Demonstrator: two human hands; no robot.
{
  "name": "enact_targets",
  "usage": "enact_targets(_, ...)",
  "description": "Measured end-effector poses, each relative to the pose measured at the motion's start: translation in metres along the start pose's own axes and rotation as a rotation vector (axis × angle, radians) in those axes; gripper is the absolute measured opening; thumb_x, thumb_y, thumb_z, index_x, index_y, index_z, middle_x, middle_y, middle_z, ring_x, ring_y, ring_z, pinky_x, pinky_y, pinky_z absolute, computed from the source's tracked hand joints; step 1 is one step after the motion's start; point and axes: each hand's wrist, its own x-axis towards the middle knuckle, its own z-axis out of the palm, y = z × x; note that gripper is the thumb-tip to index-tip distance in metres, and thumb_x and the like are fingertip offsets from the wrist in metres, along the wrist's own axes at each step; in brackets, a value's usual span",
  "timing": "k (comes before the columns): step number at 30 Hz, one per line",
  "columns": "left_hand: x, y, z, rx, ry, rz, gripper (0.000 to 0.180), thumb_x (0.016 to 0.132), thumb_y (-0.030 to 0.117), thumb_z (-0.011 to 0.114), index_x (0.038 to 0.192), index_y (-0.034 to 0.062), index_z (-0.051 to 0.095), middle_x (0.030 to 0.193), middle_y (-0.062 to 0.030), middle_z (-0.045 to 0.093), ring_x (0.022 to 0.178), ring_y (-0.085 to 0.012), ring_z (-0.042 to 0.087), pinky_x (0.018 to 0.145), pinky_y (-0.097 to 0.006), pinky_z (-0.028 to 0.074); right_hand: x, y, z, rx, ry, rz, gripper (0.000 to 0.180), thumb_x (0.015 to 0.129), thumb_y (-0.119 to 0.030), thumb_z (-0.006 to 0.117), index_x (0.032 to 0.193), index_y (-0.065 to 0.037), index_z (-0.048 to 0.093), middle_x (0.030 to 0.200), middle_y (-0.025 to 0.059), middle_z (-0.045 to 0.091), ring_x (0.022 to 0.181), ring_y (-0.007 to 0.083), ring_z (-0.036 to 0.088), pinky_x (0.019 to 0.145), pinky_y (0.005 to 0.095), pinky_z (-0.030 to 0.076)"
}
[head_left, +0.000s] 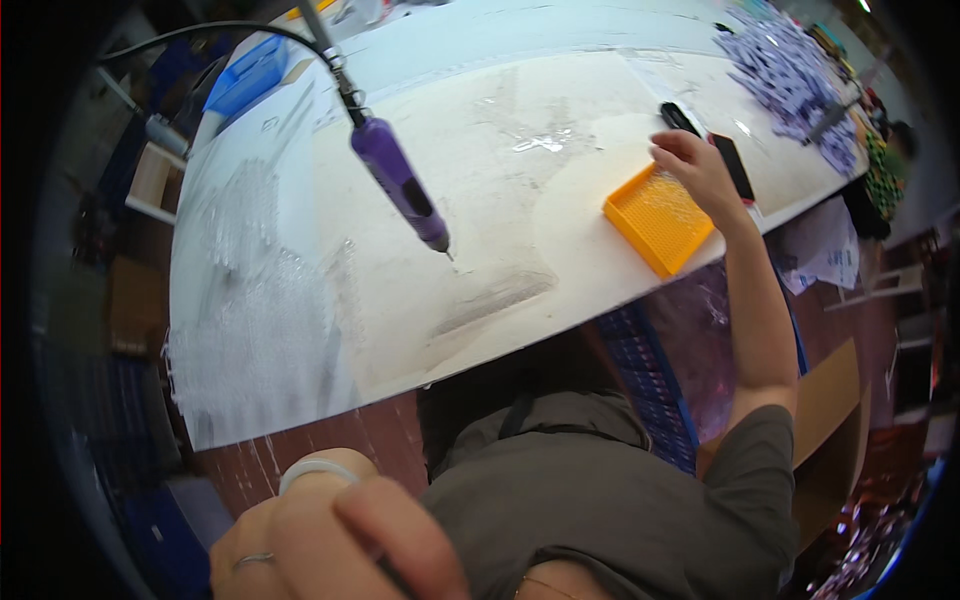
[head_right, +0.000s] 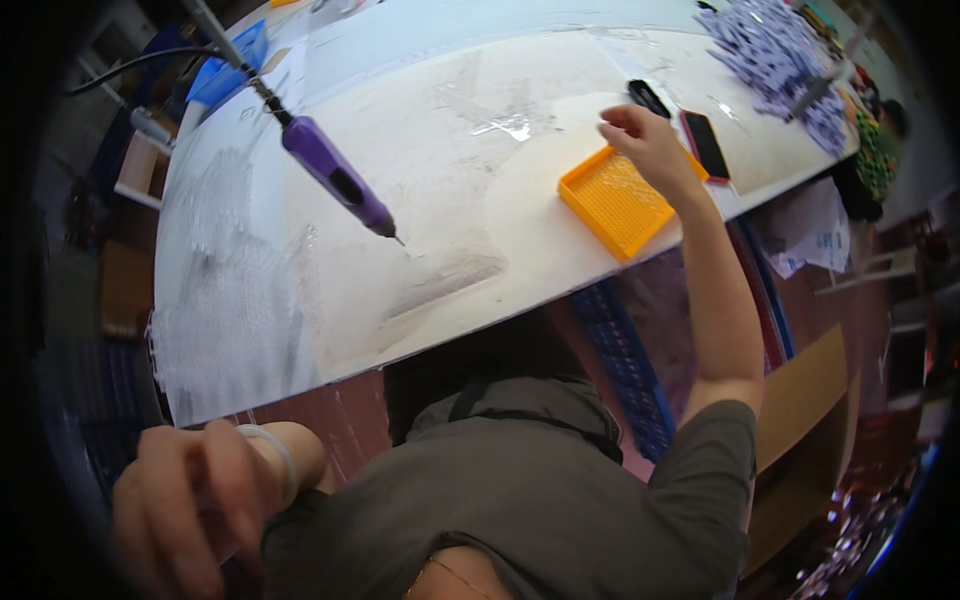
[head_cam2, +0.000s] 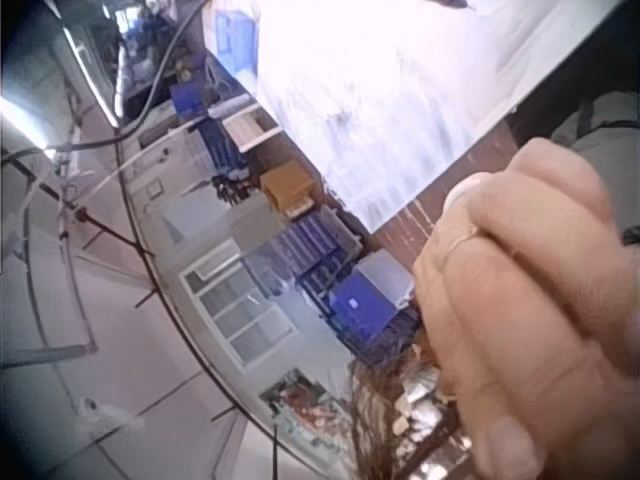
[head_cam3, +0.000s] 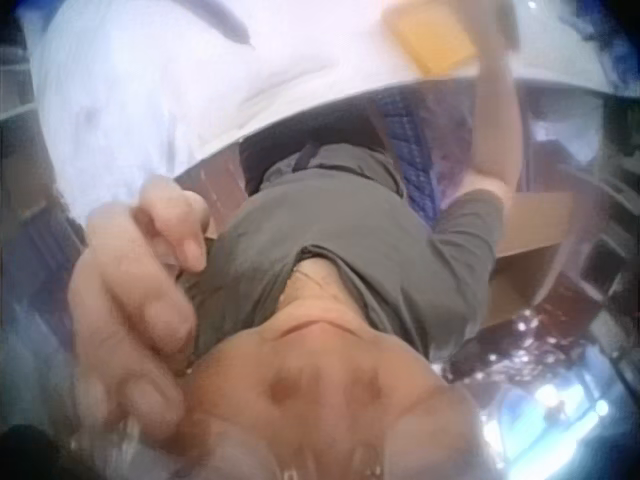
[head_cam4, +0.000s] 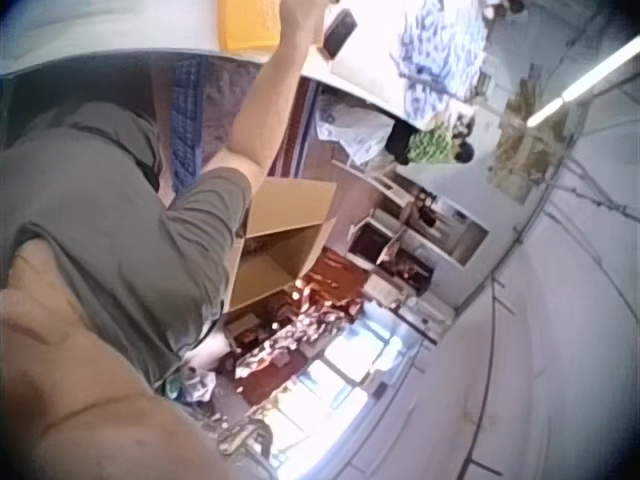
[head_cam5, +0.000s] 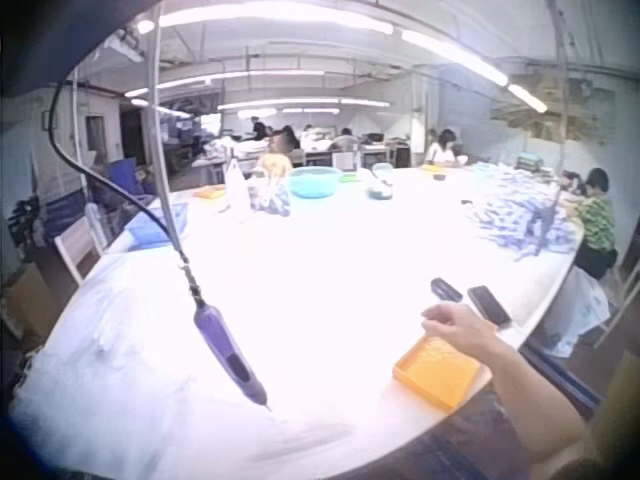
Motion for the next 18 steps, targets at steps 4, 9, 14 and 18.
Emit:
enact_targets(4,-0.016,-0.075,-0.02,0.135,0.202,0.49,0.035,0.094,0.037,0.058,0.106,0.0039,0.065,0.098,-0.0117,0.065,0.087,-0.027,0.061,0.073,-0.037,0.047,0.094,0.037,0.078,-0.28,-0.095,0.212,0.065,0.083,-0.051,0.069,0.107,0.009,0.065,0.101,0.0224,0.068,0.096,0.032,0.065,0.083,0.0383,0.05)
enact_targets(9,-0.083,-0.153,-0.078,0.987,0.517,-0.153,0.03,0.088,0.002,0.063,0.117,-0.0056,0.062,0.103,-0.0184,0.067,0.092,-0.0266,0.065,0.081,-0.034,0.053,0.139,0.039,0.139,-0.445,-0.009,0.429,0.069,0.076,-0.055,0.075,0.105,0.008,0.064,0.1,0.0239,0.068,0.093,0.0331,0.067,0.076,0.0404,0.053)
enact_targets(14,-0.126,-0.217,-0.109,1.068,0.86,-0.291,0.03,0.087,-0.004,0.061,0.117,-0.0026,0.064,0.101,-0.0148,0.067,0.091,-0.0211,0.065,0.081,-0.031,0.053,0.156,0.03,0.147,-0.488,-0.06,0.535,0.058,0.065,-0.034,0.088,0.102,0.005,0.065,0.104,0.0243,0.067,0.095,0.0333,0.067,0.079,0.039,0.054)
enact_targets(18,-0.118,-0.225,-0.123,1.006,0.947,-0.296,0.028,0.088,-0.004,0.061,0.115,-0.0028,0.064,0.098,-0.0139,0.067,0.087,-0.0202,0.065,0.078,-0.029,0.053,0.175,0.036,0.132,-0.322,-0.138,0.588,0.048,0.066,-0.017,0.086,0.1,0.006,0.06,0.091,0.0216,0.066,0.086,0.0338,0.067,0.056,0.0474,0.054)
